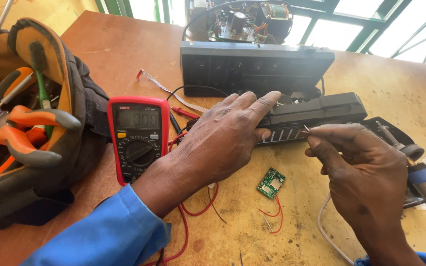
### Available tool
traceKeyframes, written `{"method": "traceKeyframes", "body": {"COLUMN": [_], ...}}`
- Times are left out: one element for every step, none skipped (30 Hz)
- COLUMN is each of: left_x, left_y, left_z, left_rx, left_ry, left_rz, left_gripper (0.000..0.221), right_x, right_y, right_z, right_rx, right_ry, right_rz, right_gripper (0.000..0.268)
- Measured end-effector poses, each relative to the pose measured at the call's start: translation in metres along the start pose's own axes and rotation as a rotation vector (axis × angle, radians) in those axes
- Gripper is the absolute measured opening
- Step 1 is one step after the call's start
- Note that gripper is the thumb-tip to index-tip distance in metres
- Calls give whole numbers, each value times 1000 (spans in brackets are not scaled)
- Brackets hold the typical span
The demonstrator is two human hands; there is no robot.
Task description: Repairing the internal components of an electronic device by testing circuits with a multimeter and reassembling the internal boards and wiring.
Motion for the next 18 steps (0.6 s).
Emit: {"method": "traceKeyframes", "body": {"left_x": [-1, -1, 0, 0, 0, 0, 0, 0, 0, -1, -1, -1, -1, -1, -1, -1, -1, -1], "left_y": [-1, 0, 0, 1, 0, 1, 1, 1, 1, 0, 0, 0, 0, 0, 0, 0, 0, 0], "left_z": [1, 2, 2, 2, 2, 2, 3, 2, 2, 2, 2, 3, 3, 3, 4, 4, 4, 5], "left_rx": [8, 7, 7, 6, 8, 5, 2, 4, 3, 2, 2, -2, -5, -6, -5, -5, -6, -8], "left_ry": [12, 14, 3, -8, -11, -17, -22, -23, -24, -25, -25, -30, -34, -34, -37, -40, -39, -47], "left_rz": [-16, -16, -12, -8, -9, -3, 3, 3, 6, 9, 10, 10, 8, 7, 6, 5, 5, 6], "left_gripper": [58, 58, 58, 58, 58, 57, 56, 56, 56, 56, 56, 56, 57, 57, 57, 57, 57, 57], "right_x": [1, 1, 0, -1, -2, -1, -1, -2, -1, 0, 0, 0, 1, 0, 0, 0, -1, -1], "right_y": [0, 2, 3, 4, 5, 6, 7, 6, 6, 6, 5, 4, 4, 5, 5, 5, 6, 6], "right_z": [0, -1, -4, -6, -8, -10, -12, -12, -11, -10, -9, -7, -5, -6, -7, -8, -10, -11], "right_rx": [28, 27, 52, 78, 78, 75, 72, 72, 43, 15, 16, 14, 9, 8, 29, 50, 50, 32], "right_ry": [6, 9, 22, 36, 33, 59, 86, 85, 81, 77, 77, 56, 35, 35, 51, 66, 67, 65], "right_rz": [0, 1, 3, 5, 3, 14, 24, 22, 49, 75, 76, 79, 83, 84, 86, 88, 90, 103], "right_gripper": [9, 9, 9, 9, 9, 9, 8, 8, 9, 10, 10, 14, 17, 17, 16, 15, 15, 13]}}
Point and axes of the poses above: each hand's wrist, its own y-axis away from the middle knuckle, its own x-axis out of the back of the hand, z = x × y, the point moved 4 cm from there along -y, towards the middle knuckle, and after that the axes turned 15 degrees about -y, right-handed, at the moved point
